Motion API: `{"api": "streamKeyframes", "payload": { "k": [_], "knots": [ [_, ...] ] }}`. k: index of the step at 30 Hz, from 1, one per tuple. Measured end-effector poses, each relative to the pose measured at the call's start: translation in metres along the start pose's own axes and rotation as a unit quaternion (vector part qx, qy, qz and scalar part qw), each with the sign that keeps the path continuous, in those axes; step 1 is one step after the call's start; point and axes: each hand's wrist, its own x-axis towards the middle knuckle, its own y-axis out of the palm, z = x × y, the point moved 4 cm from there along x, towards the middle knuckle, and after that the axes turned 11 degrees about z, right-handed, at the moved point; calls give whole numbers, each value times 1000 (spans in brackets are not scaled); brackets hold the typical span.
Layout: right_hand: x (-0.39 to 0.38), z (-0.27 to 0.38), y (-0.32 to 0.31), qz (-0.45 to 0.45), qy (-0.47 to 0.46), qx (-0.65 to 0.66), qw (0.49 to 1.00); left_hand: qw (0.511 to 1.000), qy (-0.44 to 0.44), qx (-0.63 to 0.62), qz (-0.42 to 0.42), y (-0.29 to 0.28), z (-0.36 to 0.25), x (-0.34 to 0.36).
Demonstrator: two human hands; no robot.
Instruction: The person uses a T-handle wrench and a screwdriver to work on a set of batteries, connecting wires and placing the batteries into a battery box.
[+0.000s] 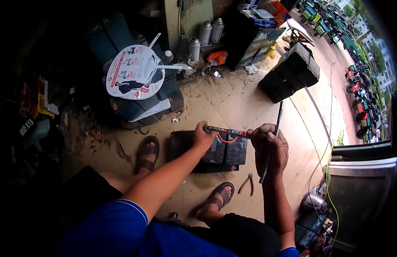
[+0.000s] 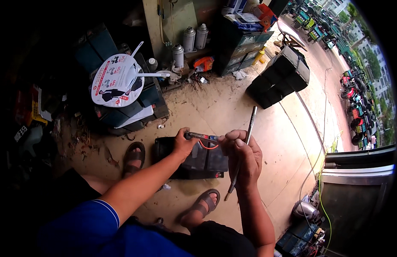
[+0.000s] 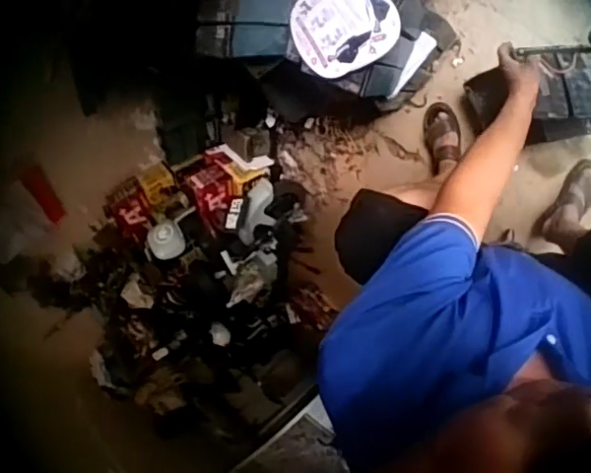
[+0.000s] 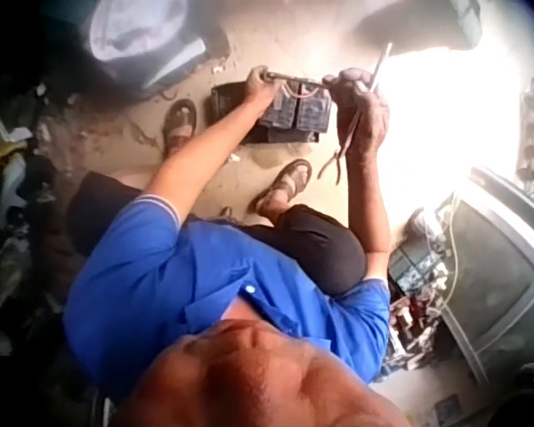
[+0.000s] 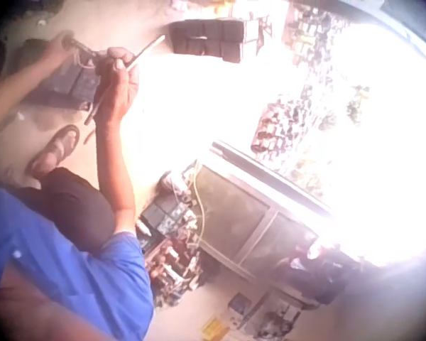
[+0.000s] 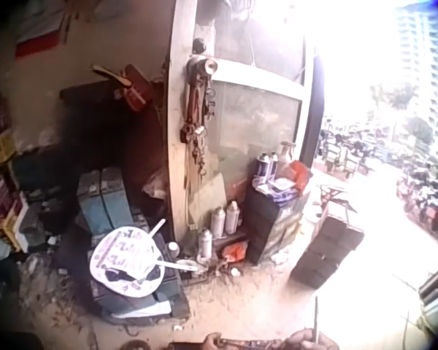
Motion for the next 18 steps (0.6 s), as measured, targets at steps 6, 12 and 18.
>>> {"api": "streamKeyframes", "payload": {
  "k": [6, 12, 18],
  "knots": [
    [9, -21, 2, 22, 13, -10, 1000, 999, 44, -21, -20, -1, 3, -4],
    [12, -28, 4, 18, 26, -16, 999, 995, 85, 13, -50, 1, 15, 2],
    [10, -31, -1, 15, 35, -10, 999, 989, 116, 51, -77, 0, 19, 6]
  ]
}}
